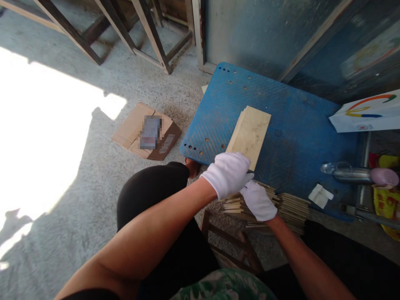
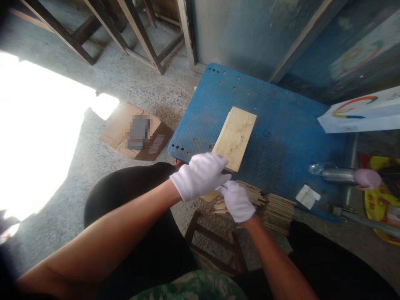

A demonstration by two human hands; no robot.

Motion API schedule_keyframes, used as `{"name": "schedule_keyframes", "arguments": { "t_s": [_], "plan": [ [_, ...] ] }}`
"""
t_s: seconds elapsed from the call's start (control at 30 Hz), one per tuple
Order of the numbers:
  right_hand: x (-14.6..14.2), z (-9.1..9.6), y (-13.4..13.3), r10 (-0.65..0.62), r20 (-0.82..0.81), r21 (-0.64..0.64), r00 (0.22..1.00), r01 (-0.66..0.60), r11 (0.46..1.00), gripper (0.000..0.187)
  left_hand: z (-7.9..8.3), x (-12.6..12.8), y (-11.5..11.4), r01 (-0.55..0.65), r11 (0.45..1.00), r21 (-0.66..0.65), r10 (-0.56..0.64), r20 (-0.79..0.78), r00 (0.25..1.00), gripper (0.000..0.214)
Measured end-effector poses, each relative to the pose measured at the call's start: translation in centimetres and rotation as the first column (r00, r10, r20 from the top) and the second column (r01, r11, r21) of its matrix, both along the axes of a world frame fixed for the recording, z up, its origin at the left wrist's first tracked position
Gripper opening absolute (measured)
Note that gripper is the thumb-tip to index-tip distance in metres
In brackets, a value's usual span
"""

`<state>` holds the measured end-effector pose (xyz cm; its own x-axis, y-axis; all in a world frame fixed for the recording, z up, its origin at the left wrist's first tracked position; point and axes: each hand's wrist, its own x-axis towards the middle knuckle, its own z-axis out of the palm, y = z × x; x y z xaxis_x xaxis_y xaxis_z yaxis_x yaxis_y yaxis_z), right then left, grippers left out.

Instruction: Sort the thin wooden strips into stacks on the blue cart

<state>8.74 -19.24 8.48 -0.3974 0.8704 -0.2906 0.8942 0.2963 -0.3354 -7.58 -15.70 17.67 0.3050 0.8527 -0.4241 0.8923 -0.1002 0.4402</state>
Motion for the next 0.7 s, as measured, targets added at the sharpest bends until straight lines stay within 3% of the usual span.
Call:
{"name": "schedule_keyframes", "arguments": {
  "t_s": [0.1,0.17,0.33,0.43,0.5,0.6,0.7],
  "plan": [
    [1.9,1.3,1.3,-0.08,-0.117,-0.146,0.99,0.063,0.987,0.024,-0.1,-0.9,0.8,-0.165,0.983,0.08,0.167,-0.021,0.986,0.044],
    [3.3,2.4,2.3,-0.202,-0.162,-0.259,0.966,0.155,0.953,0.025,-0.5,-1.4,0.9,-0.244,0.968,0.067,0.245,-0.014,0.969,0.048],
    [5.7,6.3,5.1,-0.447,-0.21,-0.449,0.87,0.321,0.834,0.037,-1.0,-1.5,1.0,-0.237,0.963,-0.126,0.259,0.206,0.944,0.053],
    [6.5,8.7,6.5,-0.608,-0.307,-0.522,0.732,0.405,0.751,0.039,-1.1,-0.7,1.0,-0.208,0.93,-0.303,0.306,0.328,0.894,0.043],
    [6.8,9.5,7.1,-0.666,-0.39,-0.545,0.636,0.424,0.724,0.038,-1.2,-0.1,0.8,-0.203,0.904,-0.375,0.362,0.425,0.83,0.034],
    [7.0,9.0,7.8,-0.701,-0.481,-0.534,0.526,0.458,0.711,0.038,-1.7,0.9,0.4,-0.209,0.884,-0.419,0.434,0.567,0.7,0.032],
    [6.8,7.4,7.7,-0.758,-0.57,-0.539,0.317,0.552,0.636,0.044,-2.4,1.4,0.3,-0.286,0.863,-0.416,0.497,0.599,0.628,0.033]
  ]
}}
